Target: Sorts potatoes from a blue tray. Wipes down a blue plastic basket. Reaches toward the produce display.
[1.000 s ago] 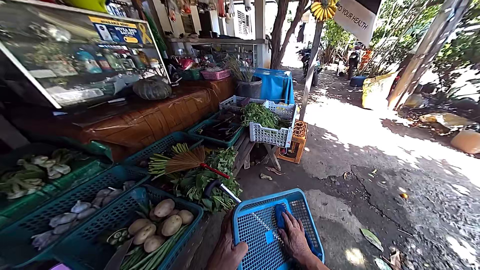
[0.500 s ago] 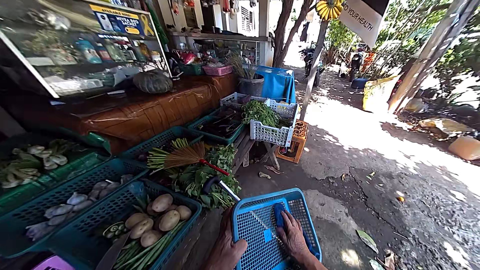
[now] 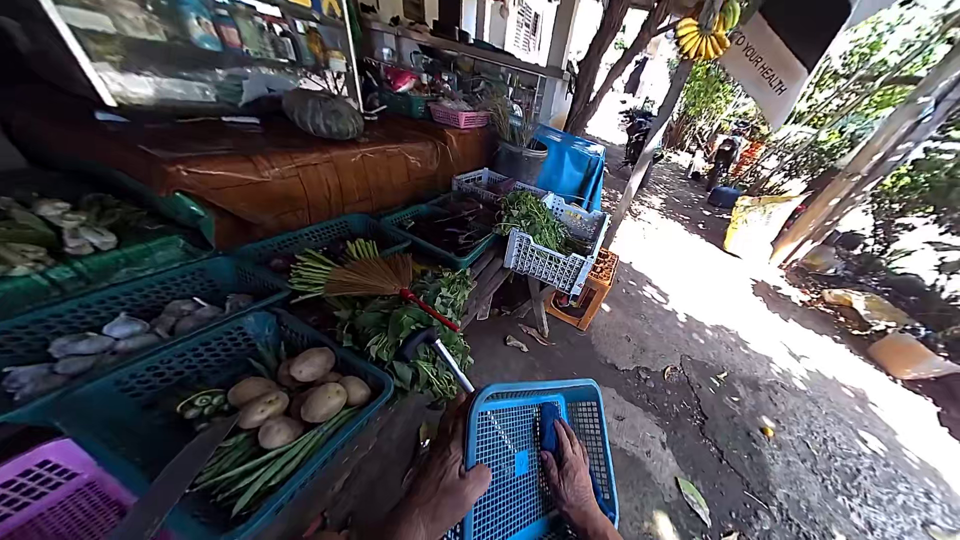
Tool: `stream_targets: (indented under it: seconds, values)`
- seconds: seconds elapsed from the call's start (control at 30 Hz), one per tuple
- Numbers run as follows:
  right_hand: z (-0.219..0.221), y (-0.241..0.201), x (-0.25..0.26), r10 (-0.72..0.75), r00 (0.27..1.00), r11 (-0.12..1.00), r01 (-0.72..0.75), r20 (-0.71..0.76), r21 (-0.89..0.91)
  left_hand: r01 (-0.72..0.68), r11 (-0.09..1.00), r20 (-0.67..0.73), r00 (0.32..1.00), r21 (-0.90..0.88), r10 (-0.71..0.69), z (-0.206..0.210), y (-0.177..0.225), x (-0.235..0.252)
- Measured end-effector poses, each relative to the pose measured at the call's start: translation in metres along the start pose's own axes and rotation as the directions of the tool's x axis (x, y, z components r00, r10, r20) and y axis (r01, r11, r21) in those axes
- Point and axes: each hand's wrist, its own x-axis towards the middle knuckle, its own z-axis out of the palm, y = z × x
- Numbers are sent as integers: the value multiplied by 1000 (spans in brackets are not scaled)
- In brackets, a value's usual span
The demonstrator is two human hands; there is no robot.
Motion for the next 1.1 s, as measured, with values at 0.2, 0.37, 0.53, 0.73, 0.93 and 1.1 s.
stream_targets:
  seconds: [0.2, 0.37, 0.53, 0.73, 0.93, 1.1]
  values:
    - [-5, -16, 7, 75, 996, 994, -79, 45, 81, -45, 999, -10, 999, -10, 45, -2, -6, 1]
    - [-26, -72, 33, 70, 998, 978, -68, -1, 198, -106, 994, 2, 994, -21, 107, 2, 4, 1]
    - [-15, -137, 17, -402, 909, 889, 417, -114, 189, -209, 977, -79, 974, 28, 211, 15, -5, 7]
    - [1, -73, 11, -428, 904, 903, 428, -17, 28, -85, 996, -59, 995, -21, 83, 5, -19, 3]
    - [-15, -64, 24, 172, 971, 983, -157, 167, -96, -64, 998, -54, 997, -31, 62, 12, -18, 6]
    - [-32, -145, 19, -351, 933, 909, 318, 83, 270, -181, 983, -93, 979, 10, 181, 18, -10, 7]
